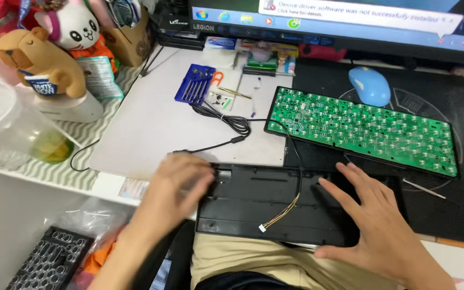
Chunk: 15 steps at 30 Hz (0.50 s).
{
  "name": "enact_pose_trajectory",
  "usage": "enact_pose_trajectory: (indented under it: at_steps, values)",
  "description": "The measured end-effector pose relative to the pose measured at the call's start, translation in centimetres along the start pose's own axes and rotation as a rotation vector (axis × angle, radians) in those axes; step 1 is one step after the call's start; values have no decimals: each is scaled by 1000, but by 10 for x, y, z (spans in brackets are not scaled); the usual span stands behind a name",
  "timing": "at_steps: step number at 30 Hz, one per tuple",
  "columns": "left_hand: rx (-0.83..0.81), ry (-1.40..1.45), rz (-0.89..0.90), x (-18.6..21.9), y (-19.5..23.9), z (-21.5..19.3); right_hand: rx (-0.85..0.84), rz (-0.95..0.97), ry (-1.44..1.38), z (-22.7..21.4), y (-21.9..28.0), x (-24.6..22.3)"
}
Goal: The person disassembles the outer case of a mechanical keyboard, handles the internal circuit board and cables, and connects a wire to a white plastic port on the board.
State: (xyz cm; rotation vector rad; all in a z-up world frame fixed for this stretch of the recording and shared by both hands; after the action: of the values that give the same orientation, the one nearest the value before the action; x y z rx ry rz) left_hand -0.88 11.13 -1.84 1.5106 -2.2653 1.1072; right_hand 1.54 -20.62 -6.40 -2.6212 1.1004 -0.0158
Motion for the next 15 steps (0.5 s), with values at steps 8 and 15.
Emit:
enact_pose_trajectory:
  at_steps: [8,15]
  values:
    - [-33,-279,-161,-97,-4,-3,64,1,-59,-11,-7,-2]
    - [-27,11,-573,-102,1,-21,121,-1,-50,-16,-14,-3]
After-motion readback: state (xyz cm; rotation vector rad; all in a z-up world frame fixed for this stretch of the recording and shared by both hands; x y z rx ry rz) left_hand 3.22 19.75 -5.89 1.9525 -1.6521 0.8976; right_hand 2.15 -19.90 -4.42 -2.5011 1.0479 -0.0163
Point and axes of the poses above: each hand's wrist, its own y-axis away from the middle knuckle, its own z-axis out of the palm, x = y × z, the point moved 8 cm from there along -y, towards the middle knuckle, and after that the axes turned 1 degree about -z, right-handed, at the moved point
